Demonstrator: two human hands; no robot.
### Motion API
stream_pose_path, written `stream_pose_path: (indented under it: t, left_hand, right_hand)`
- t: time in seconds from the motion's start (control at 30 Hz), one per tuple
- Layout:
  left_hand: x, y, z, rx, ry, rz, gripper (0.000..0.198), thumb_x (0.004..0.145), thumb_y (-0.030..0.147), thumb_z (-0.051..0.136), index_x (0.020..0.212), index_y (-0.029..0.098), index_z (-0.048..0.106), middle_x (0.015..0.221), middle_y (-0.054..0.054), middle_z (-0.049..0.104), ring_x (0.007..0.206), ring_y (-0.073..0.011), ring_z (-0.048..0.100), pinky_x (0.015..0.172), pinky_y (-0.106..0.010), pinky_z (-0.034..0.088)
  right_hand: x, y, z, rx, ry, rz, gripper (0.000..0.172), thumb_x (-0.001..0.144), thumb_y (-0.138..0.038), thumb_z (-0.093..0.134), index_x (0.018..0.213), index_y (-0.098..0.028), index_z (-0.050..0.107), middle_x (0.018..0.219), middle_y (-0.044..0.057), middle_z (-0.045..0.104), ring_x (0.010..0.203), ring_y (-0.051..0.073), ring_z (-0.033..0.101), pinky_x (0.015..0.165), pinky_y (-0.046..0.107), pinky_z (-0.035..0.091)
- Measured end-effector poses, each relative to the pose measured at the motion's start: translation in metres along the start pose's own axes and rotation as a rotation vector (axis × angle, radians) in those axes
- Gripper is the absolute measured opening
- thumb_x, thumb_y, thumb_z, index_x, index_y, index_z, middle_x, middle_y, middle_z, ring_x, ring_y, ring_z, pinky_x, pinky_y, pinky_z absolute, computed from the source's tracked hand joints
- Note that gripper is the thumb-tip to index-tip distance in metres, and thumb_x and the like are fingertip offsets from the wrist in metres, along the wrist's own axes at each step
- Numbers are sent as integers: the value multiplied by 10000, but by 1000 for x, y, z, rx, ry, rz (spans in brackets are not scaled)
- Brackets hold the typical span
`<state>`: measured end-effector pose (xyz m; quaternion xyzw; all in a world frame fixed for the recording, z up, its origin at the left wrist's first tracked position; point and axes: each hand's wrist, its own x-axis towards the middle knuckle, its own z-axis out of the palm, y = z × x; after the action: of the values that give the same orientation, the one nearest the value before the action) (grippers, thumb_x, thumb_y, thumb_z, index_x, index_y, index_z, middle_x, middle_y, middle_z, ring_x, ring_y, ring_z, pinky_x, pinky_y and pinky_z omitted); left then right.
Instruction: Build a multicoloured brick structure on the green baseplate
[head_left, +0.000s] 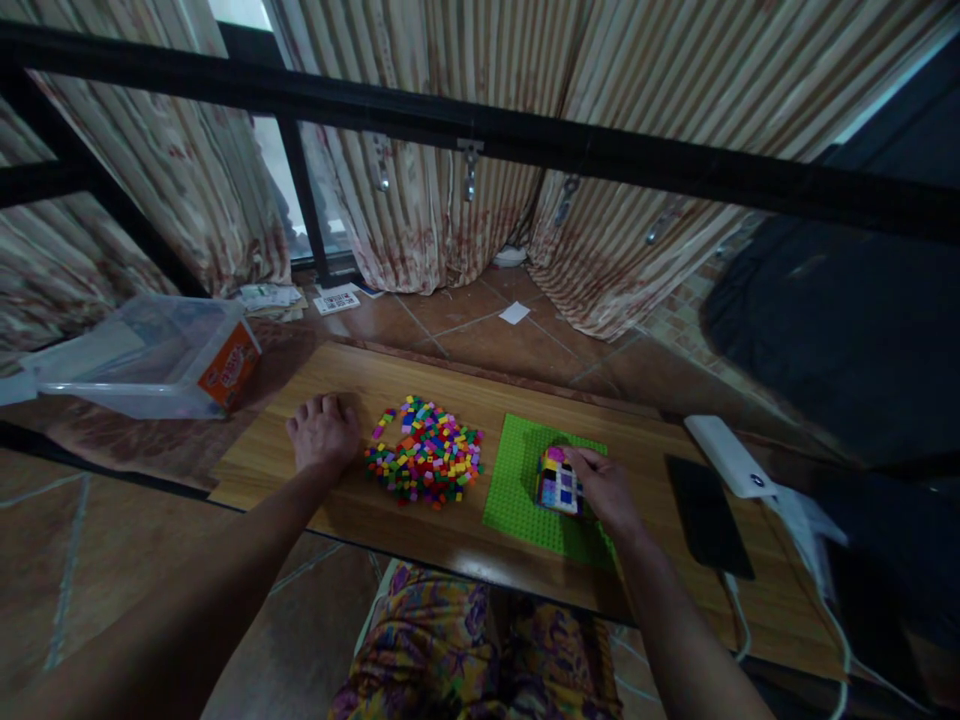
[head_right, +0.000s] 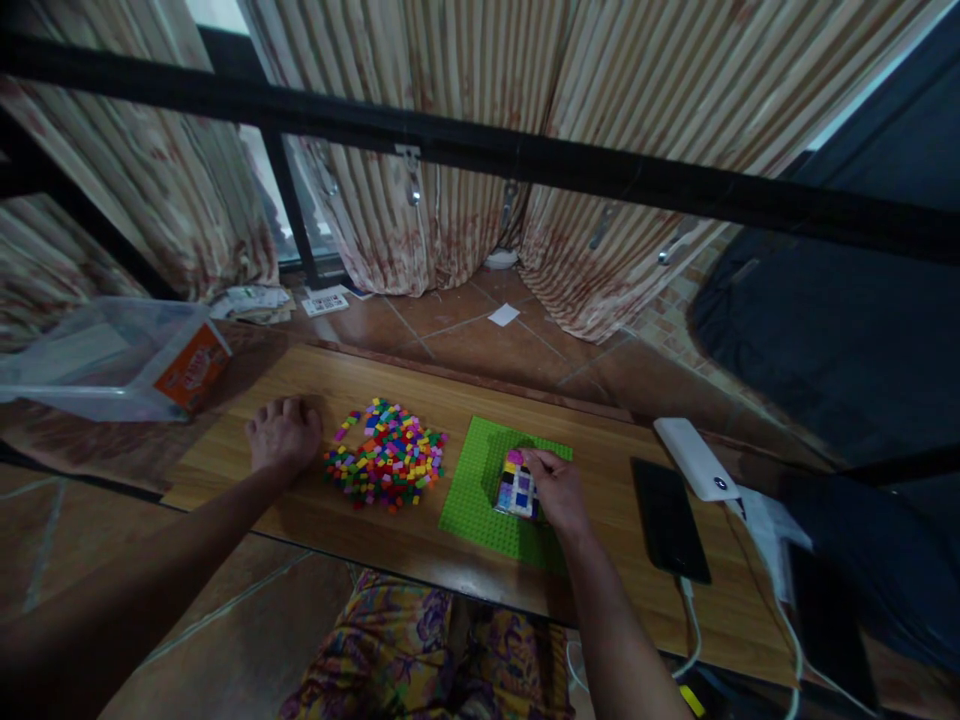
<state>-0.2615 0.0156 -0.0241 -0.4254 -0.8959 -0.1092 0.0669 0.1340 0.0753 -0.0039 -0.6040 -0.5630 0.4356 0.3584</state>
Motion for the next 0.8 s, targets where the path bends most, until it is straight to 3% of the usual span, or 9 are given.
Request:
stream_pose_path:
  t: [0.17, 0.33, 0.53, 0.8]
  left_hand:
    - [0, 2, -4, -20, -25, -13, 472, 892, 356, 332, 1230, 117, 558, 1277, -187, 554, 1181, -356, 461, 968, -493, 358]
    - [0, 1, -4, -24, -31, -7, 466, 892, 360, 338, 1232, 129, 558, 1287, -183, 548, 1188, -355, 455, 971, -493, 354]
    - [-1, 1, -2, -10, -18, -5, 470, 899, 368, 327, 1224, 125, 564, 1271, -182, 558, 1169, -351, 464, 962, -486, 357]
    - [-2, 1, -1, -22, -5, -3, 447, 915, 351, 308, 1190, 121, 576, 1239, -184, 570, 1160, -335, 475, 951, -468, 353]
  right_hand:
    - [4, 3, -4, 79, -27, 43, 500, 625, -602, 722, 916, -196, 757, 896, 51, 753, 770, 207, 671, 674, 301, 501]
    - [4, 0, -5, 152, -21, 154, 571, 717, -697, 584, 931, -194, 750, 894, 70, 754, 750, 205, 680, 675, 309, 514]
    - [0, -5, 1, -12, 25, 67, 576, 666, -679, 639, 919, -174, 750, 814, 61, 744, 678, 197, 657, 598, 285, 487]
    - [1, 2, 2, -95, 35, 64, 585, 658, -678, 627, 871, -147, 750, 721, 54, 721, 621, 193, 628, 572, 289, 463]
